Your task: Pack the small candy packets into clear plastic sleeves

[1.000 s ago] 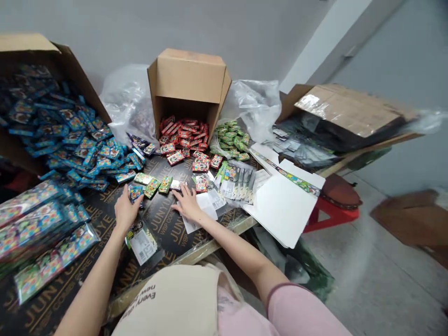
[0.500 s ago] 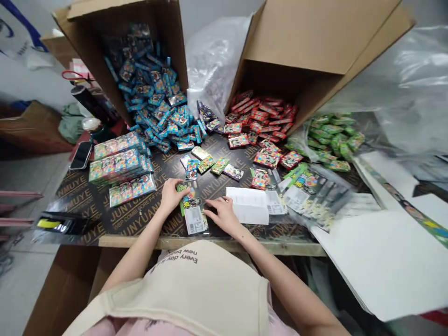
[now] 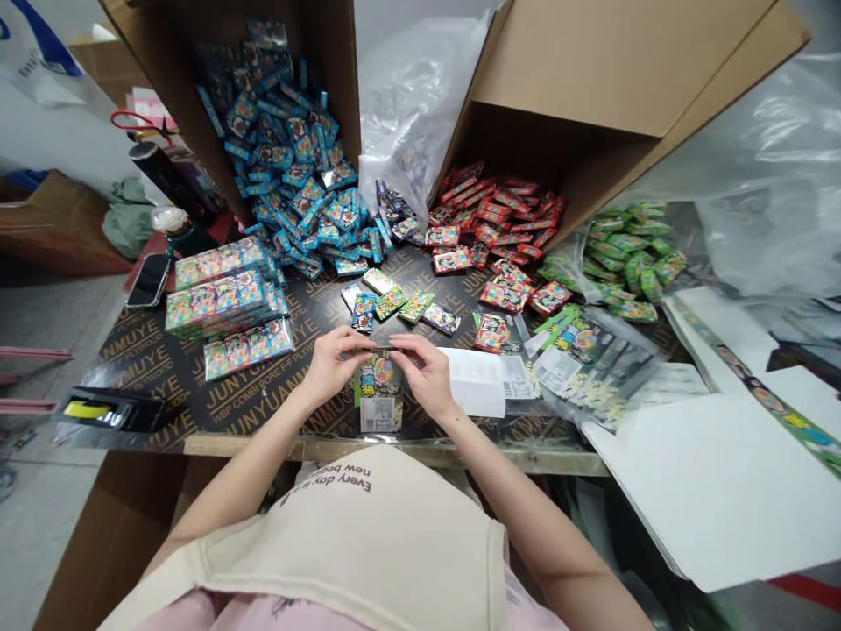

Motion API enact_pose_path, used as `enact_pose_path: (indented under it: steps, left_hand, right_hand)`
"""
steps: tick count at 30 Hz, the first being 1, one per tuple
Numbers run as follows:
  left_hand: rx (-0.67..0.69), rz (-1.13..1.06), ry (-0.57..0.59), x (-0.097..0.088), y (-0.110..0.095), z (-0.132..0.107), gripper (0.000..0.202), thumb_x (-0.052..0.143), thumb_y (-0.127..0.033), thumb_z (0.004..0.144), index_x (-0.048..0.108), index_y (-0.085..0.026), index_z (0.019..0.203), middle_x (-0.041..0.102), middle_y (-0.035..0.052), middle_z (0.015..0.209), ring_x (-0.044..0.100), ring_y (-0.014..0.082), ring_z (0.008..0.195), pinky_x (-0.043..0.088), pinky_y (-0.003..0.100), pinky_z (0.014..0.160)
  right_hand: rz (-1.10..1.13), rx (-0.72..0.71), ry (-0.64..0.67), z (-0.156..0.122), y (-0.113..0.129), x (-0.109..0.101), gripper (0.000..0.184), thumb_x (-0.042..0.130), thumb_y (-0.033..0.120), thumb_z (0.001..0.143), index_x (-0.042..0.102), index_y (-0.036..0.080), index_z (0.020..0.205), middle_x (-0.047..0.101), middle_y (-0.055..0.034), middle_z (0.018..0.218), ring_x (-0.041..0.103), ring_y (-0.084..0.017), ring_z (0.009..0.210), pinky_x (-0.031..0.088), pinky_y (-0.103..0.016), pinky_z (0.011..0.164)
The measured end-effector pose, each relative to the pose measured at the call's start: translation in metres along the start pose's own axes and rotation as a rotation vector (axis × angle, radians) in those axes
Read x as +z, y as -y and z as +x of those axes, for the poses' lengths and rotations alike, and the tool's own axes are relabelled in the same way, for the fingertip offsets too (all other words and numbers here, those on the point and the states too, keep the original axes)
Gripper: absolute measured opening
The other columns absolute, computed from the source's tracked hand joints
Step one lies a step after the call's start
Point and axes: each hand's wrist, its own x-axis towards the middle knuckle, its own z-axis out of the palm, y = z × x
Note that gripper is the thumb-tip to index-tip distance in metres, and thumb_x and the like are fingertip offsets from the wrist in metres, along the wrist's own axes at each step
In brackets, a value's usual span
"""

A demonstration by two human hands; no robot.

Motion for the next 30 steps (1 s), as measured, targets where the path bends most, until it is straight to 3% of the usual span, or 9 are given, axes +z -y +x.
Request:
enact_pose_path:
  steps: [5,9,13,16,18,20,23,28,30]
  left_hand:
    - [0.026,-0.006,-0.007,0.005,-0.003,-0.003,0.007,0.070,-0.026,0.076,0.069,-0.020,0.072,0.070,0.0055,0.080,0.065,0.0188,0.077,0.051,0.032,0.073]
    - [-0.101,-0.058,-0.165,-0.011,0.012,0.000,0.009,0.069,-0.027,0.073,0.069,-0.019,0.069,0.071,0.0041,0.075,0.065,0.0183,0.073,0.051,0.031,0.070]
    - [-0.286,-0.131,-0.435,-0.041,0.046,-0.004,0.015,0.075,-0.029,0.063,0.071,-0.018,0.070,0.070,0.0021,0.071,0.063,0.0158,0.066,0.050,0.028,0.066]
    - [-0.400,-0.200,-0.408,-0.043,0.071,-0.011,0.018,0.078,-0.030,0.057,0.071,-0.017,0.068,0.069,0.0012,0.066,0.060,0.0138,0.059,0.048,0.026,0.060]
    - [-0.442,-0.224,-0.370,-0.032,0.077,-0.013,0.020,0.078,-0.030,0.056,0.070,-0.017,0.068,0.068,0.0012,0.064,0.059,0.0136,0.057,0.047,0.025,0.059]
    - [-0.443,-0.240,-0.357,-0.018,0.073,-0.013,0.020,0.078,-0.031,0.057,0.070,-0.017,0.069,0.068,0.0015,0.065,0.059,0.0137,0.058,0.048,0.026,0.059]
    - [-0.413,-0.255,-0.333,-0.005,0.063,-0.006,0.019,0.077,-0.031,0.058,0.071,-0.016,0.069,0.069,0.0018,0.066,0.060,0.0138,0.059,0.048,0.026,0.060]
    - [-0.400,-0.225,-0.310,-0.012,0.064,0.001,0.018,0.077,-0.031,0.058,0.071,-0.016,0.068,0.069,0.0023,0.066,0.061,0.0143,0.060,0.048,0.026,0.061]
    - [-0.410,-0.227,-0.349,-0.018,0.070,0.000,0.021,0.078,-0.032,0.057,0.071,-0.016,0.068,0.069,0.0022,0.066,0.060,0.0143,0.059,0.048,0.026,0.061]
  right_hand:
    - [0.038,-0.031,0.154,0.005,0.006,-0.003,0.011,0.062,0.030,0.086,0.069,0.022,0.086,0.071,-0.0045,0.090,0.066,-0.019,0.087,0.054,-0.035,0.080]
    - [-0.074,-0.044,0.282,0.017,-0.006,-0.020,0.034,0.061,0.040,0.086,0.064,0.024,0.116,0.063,-0.0071,0.124,0.059,-0.022,0.113,0.047,-0.041,0.096]
    - [-0.413,0.000,0.100,0.023,-0.044,-0.064,0.035,0.059,0.036,0.086,0.063,0.021,0.117,0.063,-0.0104,0.121,0.056,-0.026,0.112,0.043,-0.044,0.096]
    - [-0.724,0.117,0.163,0.015,-0.072,-0.101,0.027,0.063,0.029,0.081,0.069,0.018,0.105,0.069,-0.0113,0.106,0.055,-0.031,0.106,0.039,-0.048,0.092]
    - [-0.849,0.173,0.258,0.005,-0.084,-0.116,0.034,0.068,0.028,0.076,0.068,0.019,0.109,0.069,-0.0111,0.105,0.052,-0.033,0.107,0.036,-0.049,0.090]
    - [-0.900,0.174,0.318,-0.003,-0.090,-0.118,0.039,0.069,0.027,0.074,0.066,0.021,0.113,0.069,-0.0104,0.102,0.051,-0.033,0.107,0.032,-0.049,0.091]
    - [-0.869,0.161,0.368,-0.009,-0.093,-0.108,0.028,0.066,0.023,0.076,0.068,0.020,0.104,0.069,-0.0080,0.092,0.054,-0.029,0.100,0.028,-0.047,0.093]
    - [-0.809,0.157,0.403,-0.010,-0.093,-0.096,0.014,0.059,0.019,0.080,0.070,0.019,0.089,0.069,-0.0061,0.081,0.057,-0.026,0.090,0.029,-0.044,0.091]
    - [-0.825,0.150,0.378,-0.009,-0.091,-0.093,0.018,0.058,0.019,0.080,0.070,0.019,0.094,0.069,-0.0086,0.089,0.057,-0.028,0.095,0.029,-0.046,0.091]
